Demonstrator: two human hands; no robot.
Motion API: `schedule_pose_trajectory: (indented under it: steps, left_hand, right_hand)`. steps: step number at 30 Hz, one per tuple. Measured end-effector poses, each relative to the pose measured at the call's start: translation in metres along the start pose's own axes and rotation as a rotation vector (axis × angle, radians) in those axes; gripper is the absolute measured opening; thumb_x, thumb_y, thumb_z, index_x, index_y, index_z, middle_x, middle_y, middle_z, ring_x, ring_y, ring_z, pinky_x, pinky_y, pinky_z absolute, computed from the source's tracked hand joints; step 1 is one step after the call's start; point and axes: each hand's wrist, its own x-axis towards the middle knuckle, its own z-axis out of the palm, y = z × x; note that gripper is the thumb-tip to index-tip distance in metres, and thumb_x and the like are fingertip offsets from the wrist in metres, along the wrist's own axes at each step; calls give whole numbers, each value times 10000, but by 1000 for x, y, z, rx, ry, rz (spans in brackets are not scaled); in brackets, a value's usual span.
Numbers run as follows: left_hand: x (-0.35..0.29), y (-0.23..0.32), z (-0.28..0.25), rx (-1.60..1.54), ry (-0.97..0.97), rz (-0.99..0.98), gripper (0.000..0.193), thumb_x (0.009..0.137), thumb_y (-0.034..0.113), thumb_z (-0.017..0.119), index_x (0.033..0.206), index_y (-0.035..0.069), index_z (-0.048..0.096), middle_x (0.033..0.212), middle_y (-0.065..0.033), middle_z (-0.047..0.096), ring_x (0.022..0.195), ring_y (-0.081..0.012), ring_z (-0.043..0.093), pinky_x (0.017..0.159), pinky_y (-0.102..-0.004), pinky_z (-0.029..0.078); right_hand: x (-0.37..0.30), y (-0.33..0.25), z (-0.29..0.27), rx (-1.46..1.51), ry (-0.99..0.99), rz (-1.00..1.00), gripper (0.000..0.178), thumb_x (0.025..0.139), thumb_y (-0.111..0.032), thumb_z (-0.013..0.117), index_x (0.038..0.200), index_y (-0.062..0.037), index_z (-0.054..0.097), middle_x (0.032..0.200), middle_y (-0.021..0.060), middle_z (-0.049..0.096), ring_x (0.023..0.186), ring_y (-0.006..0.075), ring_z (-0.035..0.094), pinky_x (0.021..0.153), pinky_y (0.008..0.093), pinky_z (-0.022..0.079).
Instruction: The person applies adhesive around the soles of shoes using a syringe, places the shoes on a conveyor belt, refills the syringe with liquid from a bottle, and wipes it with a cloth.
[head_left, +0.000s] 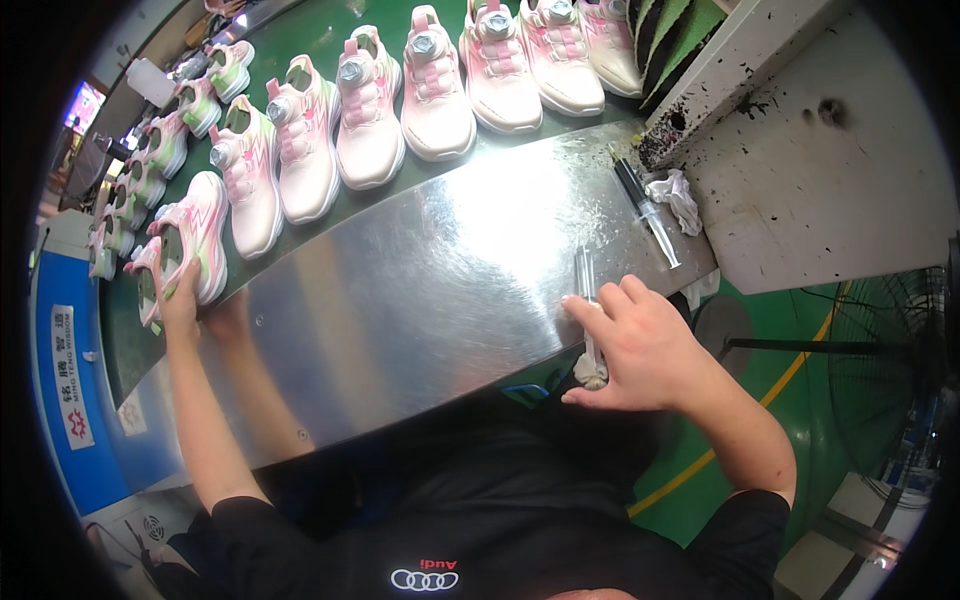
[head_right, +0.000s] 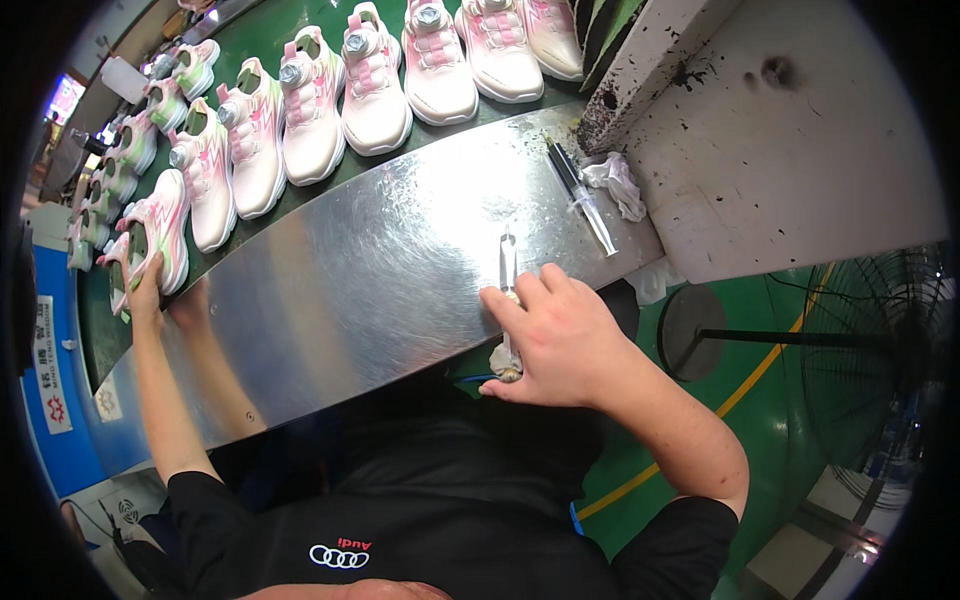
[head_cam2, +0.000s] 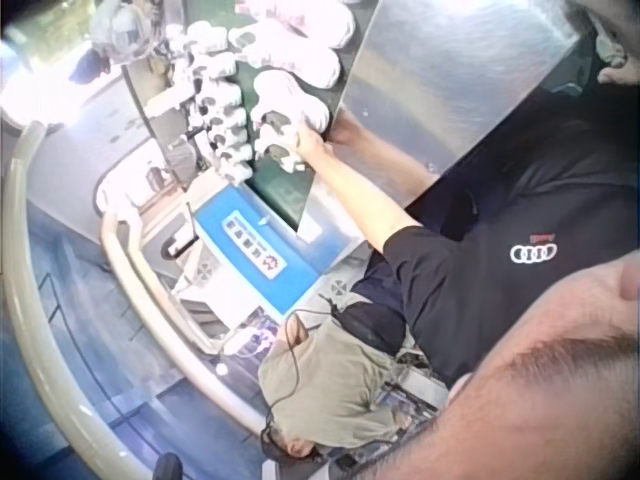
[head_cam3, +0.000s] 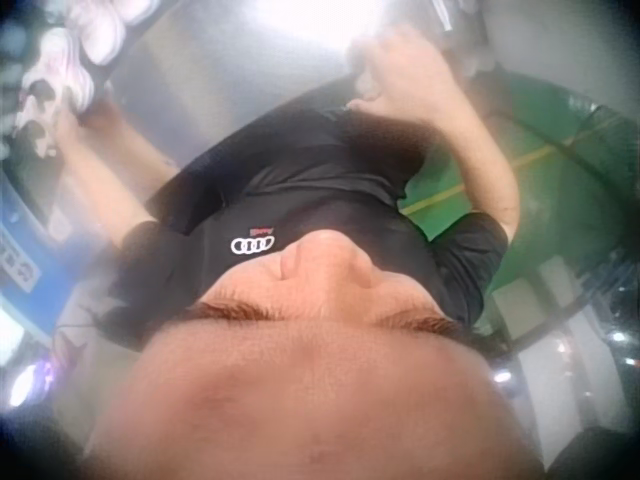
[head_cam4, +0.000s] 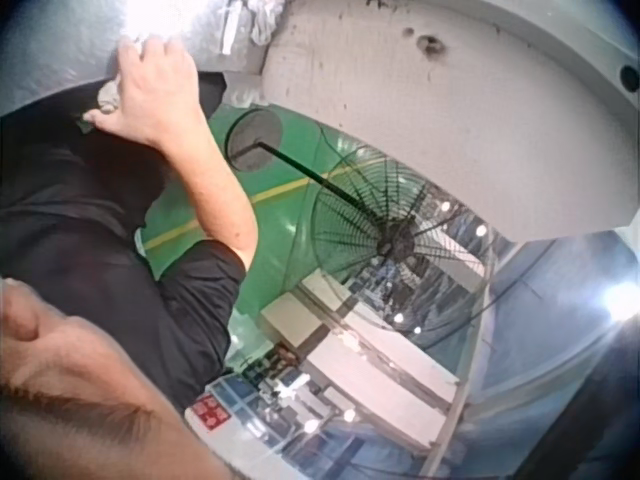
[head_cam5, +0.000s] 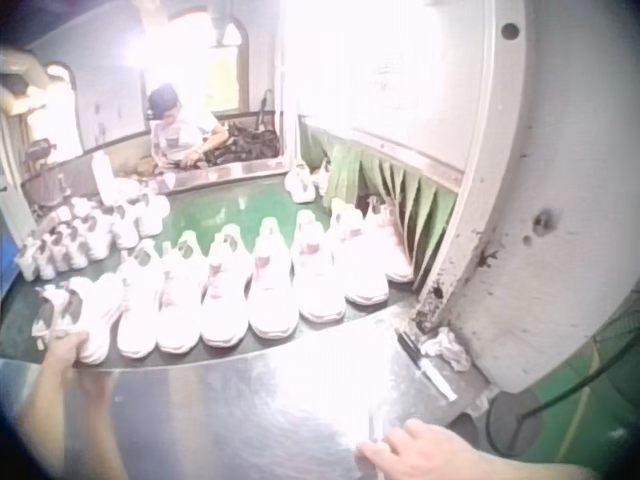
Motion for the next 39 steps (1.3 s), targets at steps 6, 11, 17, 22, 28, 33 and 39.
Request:
schedule_pose_trajectory:
  steps: [6,11,17,22,28,33,39]
  left_hand:
    - [-14,23,-48,60,-70,-90,564,842,20,571,1369,95,386,1235,-110,522,1091,-170,530,934,-268,418]
    - [-102,56,-68,61,-98,-51,609,830,3,524,1402,108,345,1302,-130,465,1129,-193,505,973,-282,377]
    - [-196,73,-50,720,-270,456,774,725,105,617,1407,-10,270,1428,-166,316,1322,-261,291,1079,-361,225]
    - [-226,86,-40,6,-242,2,774,733,70,565,1412,3,199,1395,-220,316,1295,-323,342,1066,-419,293]
    - [-108,-2,-43,-300,-17,-207,363,886,149,537,1210,-3,476,1065,-132,562,973,-222,567,860,-328,460]
    - [-48,0,-20,425,-186,-297,350,895,267,519,1117,-2,551,968,-147,619,898,-238,607,789,-345,489]
    - [-75,41,17,-437,-220,-625,412,876,236,545,1229,50,443,1036,-123,585,910,-227,615,781,-341,516]
  right_hand:
    - [-5,-4,-3,87,-33,-31,738,592,-438,773,1168,-55,516,872,110,511,846,276,499,735,348,459]
    - [1,13,14,313,158,-6,785,581,-377,793,1219,-55,470,874,109,489,824,284,499,732,363,456]
    - [-8,16,8,640,59,10,834,601,-349,799,1276,-48,414,1014,122,520,906,276,520,811,355,428]
    - [-18,36,40,1892,217,161,984,668,-570,729,1368,-56,267,1155,151,484,849,165,503,674,260,428]
    - [-49,62,51,2095,447,146,1057,688,-732,589,1392,-48,195,1085,185,505,776,187,536,569,249,460]
    - [-45,52,63,1714,442,375,1288,444,-749,741,1375,-33,211,1062,126,527,766,134,538,553,220,445]
    - [-36,41,68,1541,402,350,1292,426,-715,776,1377,-35,226,1099,91,504,825,103,491,609,201,408]
